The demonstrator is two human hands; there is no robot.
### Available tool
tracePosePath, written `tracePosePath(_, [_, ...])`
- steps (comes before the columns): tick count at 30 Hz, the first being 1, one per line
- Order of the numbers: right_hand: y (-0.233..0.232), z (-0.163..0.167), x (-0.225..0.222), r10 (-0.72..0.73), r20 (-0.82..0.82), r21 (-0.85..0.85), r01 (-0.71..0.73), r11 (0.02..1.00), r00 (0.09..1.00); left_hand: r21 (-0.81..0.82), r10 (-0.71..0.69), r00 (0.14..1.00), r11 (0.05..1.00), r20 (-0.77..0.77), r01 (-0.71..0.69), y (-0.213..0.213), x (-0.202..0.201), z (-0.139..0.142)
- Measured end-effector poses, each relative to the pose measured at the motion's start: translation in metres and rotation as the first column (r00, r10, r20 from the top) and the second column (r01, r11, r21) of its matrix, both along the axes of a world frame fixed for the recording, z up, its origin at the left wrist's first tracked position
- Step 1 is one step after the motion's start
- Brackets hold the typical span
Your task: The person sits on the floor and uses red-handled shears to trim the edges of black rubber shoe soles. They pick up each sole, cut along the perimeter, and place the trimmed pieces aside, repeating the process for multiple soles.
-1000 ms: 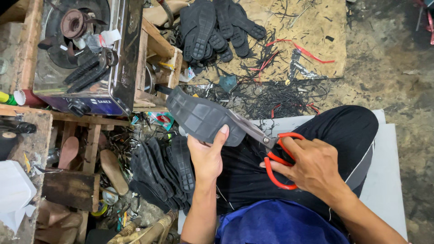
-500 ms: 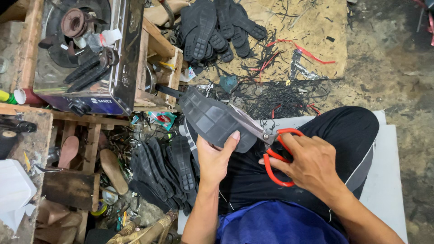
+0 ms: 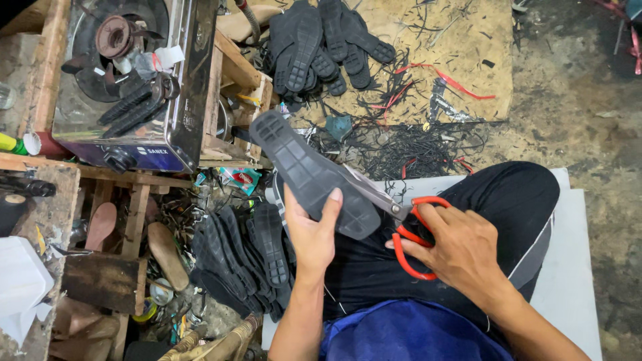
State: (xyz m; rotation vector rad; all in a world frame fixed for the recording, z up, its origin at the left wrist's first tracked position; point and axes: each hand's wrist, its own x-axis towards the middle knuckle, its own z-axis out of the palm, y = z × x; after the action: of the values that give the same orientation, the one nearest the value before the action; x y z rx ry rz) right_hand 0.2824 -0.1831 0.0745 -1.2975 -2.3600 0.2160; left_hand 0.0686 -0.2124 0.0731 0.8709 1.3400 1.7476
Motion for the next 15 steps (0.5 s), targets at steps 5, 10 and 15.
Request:
tracePosePath(5, [0.001,0.0,-0.002,0.005,-0.016,-0.056,-0.005,0.998,1.0,-0.017,-0.027,0.998,1.0,-0.053,0.026,-0.002,0.004,0.003])
tracePosePath(10, [0.003,-0.001,0.005,0.066,-0.03,-0.116,-0.069,0.991,0.997,-0.035,-0.088,0.996,0.995,0.009,0.088,-0.001,-0.006,0.004])
tracePosePath(15, [0.006,0.003,0.004,0.036,-0.001,-0.065,-0.036,0.997,0.999,-0.052,-0.147,0.987,0.988,-0.061,0.144,-0.002,-0.006,0.007])
